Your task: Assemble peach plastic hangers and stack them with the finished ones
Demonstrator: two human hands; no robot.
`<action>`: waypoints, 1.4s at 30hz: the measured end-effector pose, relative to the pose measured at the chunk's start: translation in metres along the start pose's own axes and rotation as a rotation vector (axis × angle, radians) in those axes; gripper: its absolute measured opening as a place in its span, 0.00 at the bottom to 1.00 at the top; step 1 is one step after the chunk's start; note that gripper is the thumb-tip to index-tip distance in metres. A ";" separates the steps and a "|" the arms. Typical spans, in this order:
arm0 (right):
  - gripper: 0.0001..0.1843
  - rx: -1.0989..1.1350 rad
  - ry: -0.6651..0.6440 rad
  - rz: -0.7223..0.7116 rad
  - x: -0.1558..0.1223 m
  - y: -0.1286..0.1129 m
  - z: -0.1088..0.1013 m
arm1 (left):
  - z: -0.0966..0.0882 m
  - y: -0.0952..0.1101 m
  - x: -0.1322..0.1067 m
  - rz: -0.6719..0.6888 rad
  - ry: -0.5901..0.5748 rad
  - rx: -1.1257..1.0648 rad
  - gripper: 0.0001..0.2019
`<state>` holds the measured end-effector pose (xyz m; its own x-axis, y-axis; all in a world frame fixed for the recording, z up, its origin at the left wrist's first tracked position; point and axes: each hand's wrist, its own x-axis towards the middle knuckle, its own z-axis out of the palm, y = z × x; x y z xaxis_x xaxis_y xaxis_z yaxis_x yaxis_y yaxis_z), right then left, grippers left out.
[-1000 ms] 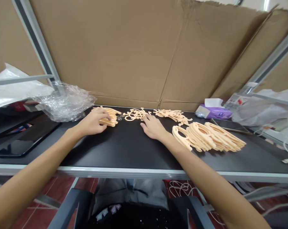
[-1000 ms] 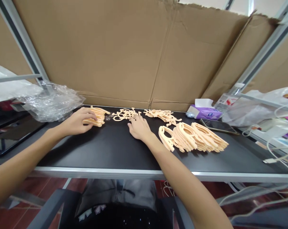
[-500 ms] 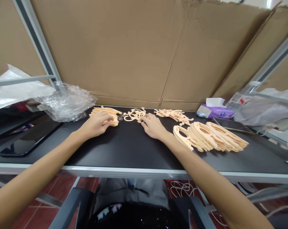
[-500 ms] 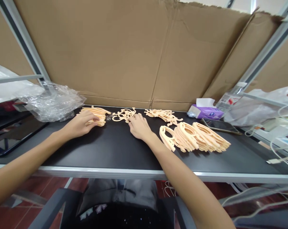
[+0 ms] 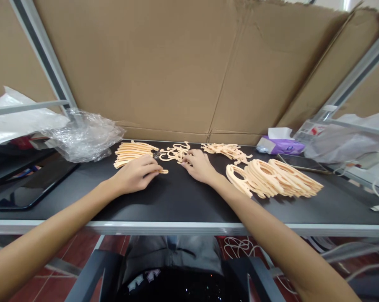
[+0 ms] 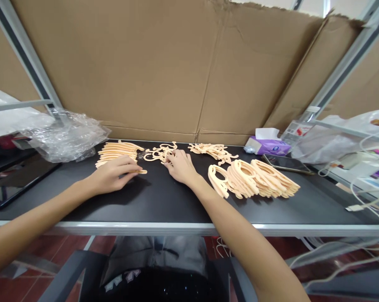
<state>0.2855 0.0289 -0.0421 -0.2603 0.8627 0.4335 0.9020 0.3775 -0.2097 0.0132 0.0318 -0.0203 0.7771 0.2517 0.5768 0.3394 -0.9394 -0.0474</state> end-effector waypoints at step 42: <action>0.21 -0.003 0.162 -0.058 -0.004 0.011 -0.015 | 0.036 0.026 0.042 -0.165 -0.205 -0.103 0.12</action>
<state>0.3014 0.0248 -0.0329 -0.2535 0.7736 0.5808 0.8882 0.4240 -0.1771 0.0735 0.0261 -0.0270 0.8106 0.4348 0.3924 0.4224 -0.8981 0.1224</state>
